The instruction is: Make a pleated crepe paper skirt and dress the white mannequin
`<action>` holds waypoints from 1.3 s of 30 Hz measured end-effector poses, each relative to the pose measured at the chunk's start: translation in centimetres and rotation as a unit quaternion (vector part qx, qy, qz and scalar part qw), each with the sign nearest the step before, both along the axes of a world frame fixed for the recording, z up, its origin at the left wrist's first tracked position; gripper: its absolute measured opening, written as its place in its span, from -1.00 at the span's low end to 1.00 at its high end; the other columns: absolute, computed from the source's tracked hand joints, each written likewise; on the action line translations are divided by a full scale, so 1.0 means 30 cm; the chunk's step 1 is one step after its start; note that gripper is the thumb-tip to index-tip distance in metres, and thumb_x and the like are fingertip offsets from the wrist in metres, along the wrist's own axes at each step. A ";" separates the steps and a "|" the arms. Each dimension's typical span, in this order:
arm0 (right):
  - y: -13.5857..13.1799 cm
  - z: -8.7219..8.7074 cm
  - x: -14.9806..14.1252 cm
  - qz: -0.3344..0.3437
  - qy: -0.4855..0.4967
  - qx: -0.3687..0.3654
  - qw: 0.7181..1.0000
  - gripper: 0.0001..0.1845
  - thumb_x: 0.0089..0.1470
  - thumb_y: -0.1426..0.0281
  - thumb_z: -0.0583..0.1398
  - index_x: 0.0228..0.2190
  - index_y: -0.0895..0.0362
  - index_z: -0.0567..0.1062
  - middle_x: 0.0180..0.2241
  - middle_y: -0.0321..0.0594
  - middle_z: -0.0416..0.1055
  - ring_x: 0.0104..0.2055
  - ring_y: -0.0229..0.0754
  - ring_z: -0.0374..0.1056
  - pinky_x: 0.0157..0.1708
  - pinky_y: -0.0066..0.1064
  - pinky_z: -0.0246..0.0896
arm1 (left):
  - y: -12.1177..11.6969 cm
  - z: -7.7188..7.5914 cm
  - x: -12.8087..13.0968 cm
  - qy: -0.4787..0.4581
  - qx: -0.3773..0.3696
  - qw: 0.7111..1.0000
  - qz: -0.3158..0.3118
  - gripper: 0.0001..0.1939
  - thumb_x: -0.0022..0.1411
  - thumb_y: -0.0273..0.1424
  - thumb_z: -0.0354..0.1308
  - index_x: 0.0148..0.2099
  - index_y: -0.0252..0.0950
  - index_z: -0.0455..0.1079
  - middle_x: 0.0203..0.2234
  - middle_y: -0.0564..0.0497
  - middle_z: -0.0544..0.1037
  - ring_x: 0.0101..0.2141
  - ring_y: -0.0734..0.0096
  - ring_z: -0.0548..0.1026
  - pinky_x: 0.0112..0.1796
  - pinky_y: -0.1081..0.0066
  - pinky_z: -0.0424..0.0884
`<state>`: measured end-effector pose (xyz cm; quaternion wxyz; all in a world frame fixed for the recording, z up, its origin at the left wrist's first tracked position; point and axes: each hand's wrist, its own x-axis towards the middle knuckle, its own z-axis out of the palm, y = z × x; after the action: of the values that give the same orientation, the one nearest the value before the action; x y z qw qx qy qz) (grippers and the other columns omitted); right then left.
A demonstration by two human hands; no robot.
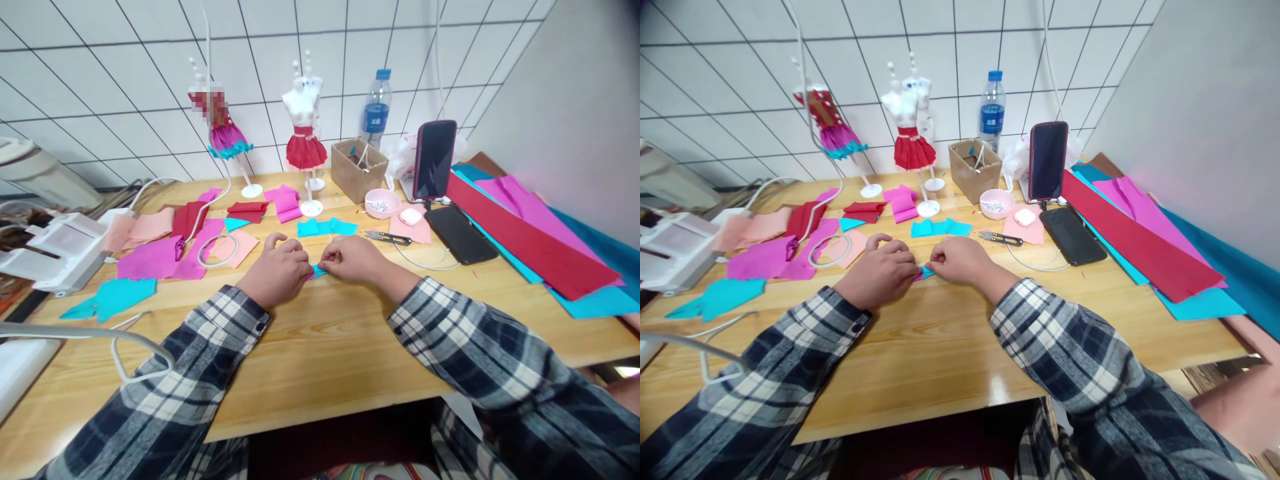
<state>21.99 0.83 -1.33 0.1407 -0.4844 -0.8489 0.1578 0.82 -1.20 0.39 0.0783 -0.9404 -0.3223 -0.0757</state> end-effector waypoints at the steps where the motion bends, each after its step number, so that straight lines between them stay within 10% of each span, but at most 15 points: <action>1: 0.000 -0.006 -0.006 0.001 0.004 -0.006 1.000 -0.85 0.11 0.27 0.23 -0.37 0.03 0.60 -0.33 -0.30 0.56 -0.27 -0.19 0.41 -0.43 -0.41 0.02 | 0.000 -0.003 -0.001 -0.010 -0.005 1.000 0.004 -0.77 0.28 -0.43 0.07 -0.35 -0.18 0.53 -0.44 0.02 0.60 -0.19 0.17 0.45 0.02 -0.07 0.08; 10: -0.003 -0.024 -0.013 0.021 0.034 -0.020 0.999 -0.96 0.05 0.39 0.29 -0.37 0.07 0.56 -0.33 -0.30 0.52 -0.25 -0.22 0.38 -0.38 -0.45 0.06 | 0.034 -0.031 -0.009 -0.170 -0.195 0.951 0.167 -0.73 0.20 -0.16 0.16 -0.25 -0.23 0.56 -0.35 -0.04 0.60 -0.28 0.24 0.50 -0.21 0.25 0.33; 27: -0.007 0.010 -0.001 0.052 0.048 -0.057 0.996 -0.64 0.08 0.14 0.29 -0.14 0.06 0.60 -0.16 -0.20 0.53 -0.10 -0.13 0.41 -0.18 -0.38 0.21 | 0.021 -0.027 -0.009 -0.121 -0.211 0.960 0.141 -0.87 0.14 -0.28 0.21 -0.33 -0.22 0.47 -0.43 0.06 0.58 -0.29 0.26 0.50 -0.16 0.22 0.18; 36: -0.013 0.004 -0.010 0.055 0.051 -0.050 0.996 -0.92 -0.01 0.43 0.29 -0.40 0.06 0.62 -0.28 -0.27 0.56 -0.19 -0.18 0.42 -0.25 -0.43 0.17 | 0.019 -0.023 -0.024 -0.148 -0.195 0.968 0.057 -0.83 0.17 -0.24 0.20 -0.32 -0.24 0.44 -0.17 -0.03 0.60 -0.12 0.22 0.50 -0.07 0.21 0.24; 39: -0.022 0.014 -0.010 0.051 0.056 -0.048 0.996 -0.93 0.02 0.40 0.29 -0.39 0.05 0.61 -0.34 -0.32 0.59 -0.26 -0.20 0.43 -0.32 -0.42 0.12 | 0.021 -0.010 -0.028 -0.146 -0.243 0.956 0.074 -0.80 0.19 -0.21 0.19 -0.33 -0.23 0.45 -0.37 0.06 0.62 -0.34 0.36 0.52 -0.14 0.27 0.27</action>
<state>21.67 0.18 -0.91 0.1566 -0.4371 -0.8547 0.2324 -0.02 -0.57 0.07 -0.1947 -0.8832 -0.4078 -0.1258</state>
